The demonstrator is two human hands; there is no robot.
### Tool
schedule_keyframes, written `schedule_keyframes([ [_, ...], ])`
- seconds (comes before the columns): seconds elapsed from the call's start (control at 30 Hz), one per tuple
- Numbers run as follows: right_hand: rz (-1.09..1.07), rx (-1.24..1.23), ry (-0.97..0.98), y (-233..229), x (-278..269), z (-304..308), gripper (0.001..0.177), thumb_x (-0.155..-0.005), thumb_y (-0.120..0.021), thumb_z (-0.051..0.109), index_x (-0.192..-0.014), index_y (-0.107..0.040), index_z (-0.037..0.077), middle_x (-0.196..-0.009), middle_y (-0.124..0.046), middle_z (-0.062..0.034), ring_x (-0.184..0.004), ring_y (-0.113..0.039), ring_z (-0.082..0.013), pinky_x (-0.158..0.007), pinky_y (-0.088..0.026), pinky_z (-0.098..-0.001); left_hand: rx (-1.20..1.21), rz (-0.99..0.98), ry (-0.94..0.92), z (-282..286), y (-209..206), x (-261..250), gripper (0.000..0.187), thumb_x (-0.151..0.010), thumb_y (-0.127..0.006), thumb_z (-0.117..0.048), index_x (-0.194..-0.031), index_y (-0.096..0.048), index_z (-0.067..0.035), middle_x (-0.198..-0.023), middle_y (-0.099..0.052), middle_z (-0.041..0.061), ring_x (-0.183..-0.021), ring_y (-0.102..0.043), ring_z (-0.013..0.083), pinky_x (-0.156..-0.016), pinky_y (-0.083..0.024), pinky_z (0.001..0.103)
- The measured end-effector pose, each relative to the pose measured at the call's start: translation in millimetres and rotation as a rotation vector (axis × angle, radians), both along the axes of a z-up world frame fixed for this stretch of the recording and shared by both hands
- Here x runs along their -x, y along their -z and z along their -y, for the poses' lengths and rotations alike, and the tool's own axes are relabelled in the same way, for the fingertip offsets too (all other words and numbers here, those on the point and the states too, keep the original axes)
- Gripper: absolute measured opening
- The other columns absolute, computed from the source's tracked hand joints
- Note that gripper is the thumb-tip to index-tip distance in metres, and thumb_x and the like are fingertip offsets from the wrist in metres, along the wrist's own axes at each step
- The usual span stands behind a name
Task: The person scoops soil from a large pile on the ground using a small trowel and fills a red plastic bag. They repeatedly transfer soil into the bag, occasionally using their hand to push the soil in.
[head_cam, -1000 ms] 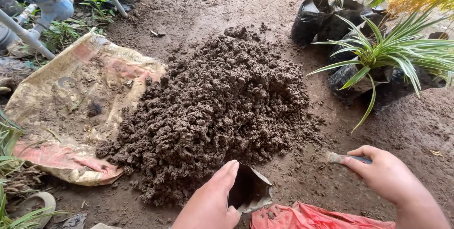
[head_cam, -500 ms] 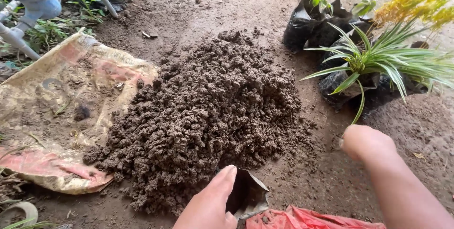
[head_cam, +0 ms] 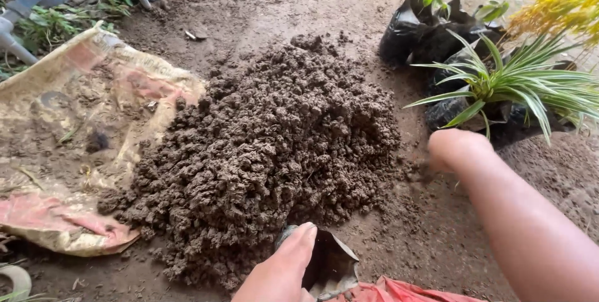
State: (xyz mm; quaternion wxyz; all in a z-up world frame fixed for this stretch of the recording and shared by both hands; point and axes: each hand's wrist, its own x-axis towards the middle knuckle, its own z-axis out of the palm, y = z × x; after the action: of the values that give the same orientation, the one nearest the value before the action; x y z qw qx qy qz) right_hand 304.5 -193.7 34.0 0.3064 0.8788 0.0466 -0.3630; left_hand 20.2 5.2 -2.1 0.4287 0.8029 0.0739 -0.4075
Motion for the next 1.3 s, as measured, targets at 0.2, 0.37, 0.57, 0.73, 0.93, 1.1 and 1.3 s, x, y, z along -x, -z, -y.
schedule_keyframes([
  [0.2, 0.004, -0.071, -0.144, 46, -4, 0, 0.029, -0.099, -0.053, 0.000, -0.121, -0.071, 0.006, -0.119, -0.076, -0.0065, -0.096, -0.077, -0.0206, -0.075, -0.067, -0.0345, -0.031, 0.019, -0.019, 3, 5, 6, 0.121, -0.070, -0.056, -0.085, -0.166, 0.002, -0.041, -0.177, 0.006, -0.023, -0.160, -0.018, 0.0057, -0.125, -0.027, 0.035],
  [0.37, -0.071, -0.229, -0.165, 20, 23, -36, 0.018, -0.098, -0.058, 0.013, -0.105, -0.072, 0.005, -0.096, -0.076, -0.0049, -0.080, -0.072, -0.0140, -0.070, -0.065, -0.0248, -0.005, -0.023, 0.015, 0, -7, -1, 0.118, -0.078, -0.067, -0.068, -0.166, 0.005, -0.035, -0.177, 0.010, -0.021, -0.160, -0.016, 0.0067, -0.127, -0.025, 0.035],
  [0.57, -0.054, -0.397, 0.039, 33, 9, 45, 0.047, -0.092, -0.061, 0.057, -0.117, -0.077, 0.020, -0.115, -0.079, 0.0018, -0.102, -0.073, -0.0154, -0.096, -0.060, -0.0314, -0.038, -0.011, 0.013, -1, -1, 3, 0.111, -0.086, -0.072, -0.049, -0.166, 0.002, -0.033, -0.177, 0.008, -0.020, -0.155, -0.030, 0.0137, -0.124, -0.031, 0.032],
  [0.73, 0.076, -0.330, 0.274, 101, 13, 126, 0.036, -0.104, -0.055, 0.041, -0.133, -0.072, 0.028, -0.125, -0.080, 0.0017, -0.105, -0.075, -0.0193, -0.096, -0.059, -0.0350, -0.011, -0.042, 0.035, 0, -8, 0, 0.119, -0.082, -0.072, -0.062, -0.166, 0.005, -0.030, -0.177, 0.012, -0.017, -0.160, -0.020, 0.0129, -0.129, -0.023, 0.035],
  [0.93, 0.177, -0.619, 0.343, 132, 28, 131, 0.043, -0.099, -0.056, 0.048, -0.133, -0.073, 0.028, -0.136, -0.074, -0.0001, -0.122, -0.070, -0.0257, -0.104, -0.052, -0.0394, -0.024, 0.008, 0.042, 1, 2, 2, 0.112, -0.089, -0.074, -0.045, -0.166, 0.005, -0.027, -0.177, 0.011, -0.014, -0.162, -0.007, 0.0079, -0.126, -0.028, 0.034],
  [1.1, 0.220, -0.721, 0.429, 121, 36, 112, 0.042, -0.100, -0.056, 0.045, -0.134, -0.072, 0.027, -0.140, -0.070, -0.0016, -0.121, -0.069, -0.0266, -0.101, -0.053, -0.0406, -0.033, 0.081, 0.034, 0, 20, 5, 0.101, -0.093, -0.069, -0.018, -0.166, -0.001, -0.030, -0.177, 0.005, -0.016, -0.162, -0.007, 0.0063, -0.125, -0.029, 0.033],
  [1.3, 0.224, -0.800, 0.386, 122, 38, 96, 0.043, -0.100, -0.058, 0.039, -0.137, -0.069, 0.022, -0.143, -0.067, -0.0003, -0.132, -0.062, -0.0256, -0.113, -0.047, -0.0426, 0.004, 0.020, -0.002, 1, 1, 1, 0.113, -0.089, -0.080, -0.042, -0.166, 0.003, -0.030, -0.177, 0.008, -0.016, -0.162, -0.004, 0.0069, -0.126, -0.030, 0.030],
])
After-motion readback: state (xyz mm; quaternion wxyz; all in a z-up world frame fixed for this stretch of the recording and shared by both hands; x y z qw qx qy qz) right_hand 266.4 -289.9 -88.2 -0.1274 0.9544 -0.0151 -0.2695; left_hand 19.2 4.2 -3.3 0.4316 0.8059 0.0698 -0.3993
